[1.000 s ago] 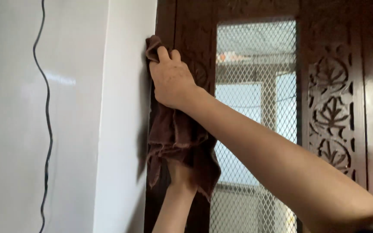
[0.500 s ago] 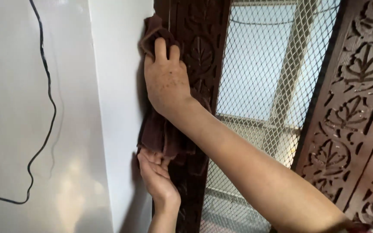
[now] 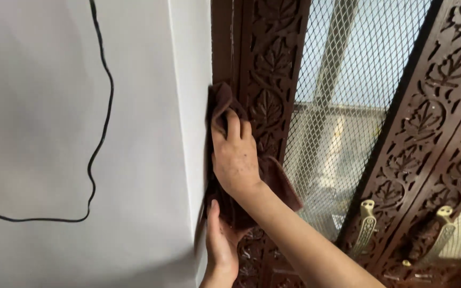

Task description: Wiping a carved wooden door and the surrounding frame with a cloth.

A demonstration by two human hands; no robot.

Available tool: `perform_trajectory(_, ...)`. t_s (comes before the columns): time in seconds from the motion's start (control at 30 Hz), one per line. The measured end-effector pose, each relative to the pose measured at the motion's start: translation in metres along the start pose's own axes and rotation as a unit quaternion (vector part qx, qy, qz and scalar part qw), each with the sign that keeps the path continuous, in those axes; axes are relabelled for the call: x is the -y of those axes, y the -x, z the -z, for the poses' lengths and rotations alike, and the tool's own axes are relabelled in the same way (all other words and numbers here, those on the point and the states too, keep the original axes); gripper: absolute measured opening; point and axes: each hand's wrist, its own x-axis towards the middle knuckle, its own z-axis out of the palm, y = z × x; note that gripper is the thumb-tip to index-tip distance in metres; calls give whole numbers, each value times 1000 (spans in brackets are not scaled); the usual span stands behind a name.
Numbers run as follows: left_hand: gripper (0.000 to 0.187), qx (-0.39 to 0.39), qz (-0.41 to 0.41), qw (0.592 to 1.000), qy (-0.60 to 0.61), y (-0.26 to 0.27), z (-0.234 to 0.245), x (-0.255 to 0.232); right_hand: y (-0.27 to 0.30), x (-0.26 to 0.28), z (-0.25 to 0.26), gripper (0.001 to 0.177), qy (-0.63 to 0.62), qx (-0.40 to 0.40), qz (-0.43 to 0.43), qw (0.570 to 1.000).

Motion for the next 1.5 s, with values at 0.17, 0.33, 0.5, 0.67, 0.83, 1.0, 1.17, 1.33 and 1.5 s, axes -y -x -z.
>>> perform_trajectory(0.17,77,-22,133,986,101,2,56,42,69,18,-14,57,-29,1,-32,999)
perform_trajectory(0.33,75,-54,186,966,173,-46,156,155,142,27,-42,47,-25,142,-49,988)
perform_trajectory(0.5,72,-15,202,971,124,-36,219,218,164,32,6,60,-218,222,-142,939)
perform_trajectory(0.67,70,25,200,977,74,6,-2,38,55,-6,64,64,-52,-36,-58,996)
perform_trajectory(0.83,75,94,118,987,-58,-12,-27,20,-4,-50,63,71,28,-31,-90,995)
perform_trajectory(1.0,78,-27,227,973,18,-17,17,56,63,-31,31,75,30,78,-134,987)
perform_trajectory(1.17,86,-87,374,917,106,-18,85,122,171,-12,-11,72,-29,195,-146,969)
perform_trajectory(1.33,83,-79,375,906,177,-26,132,187,238,-1,-14,70,-100,342,-184,916)
perform_trajectory(1.5,73,-33,285,938,197,-45,68,159,165,-13,51,60,-206,179,-176,946)
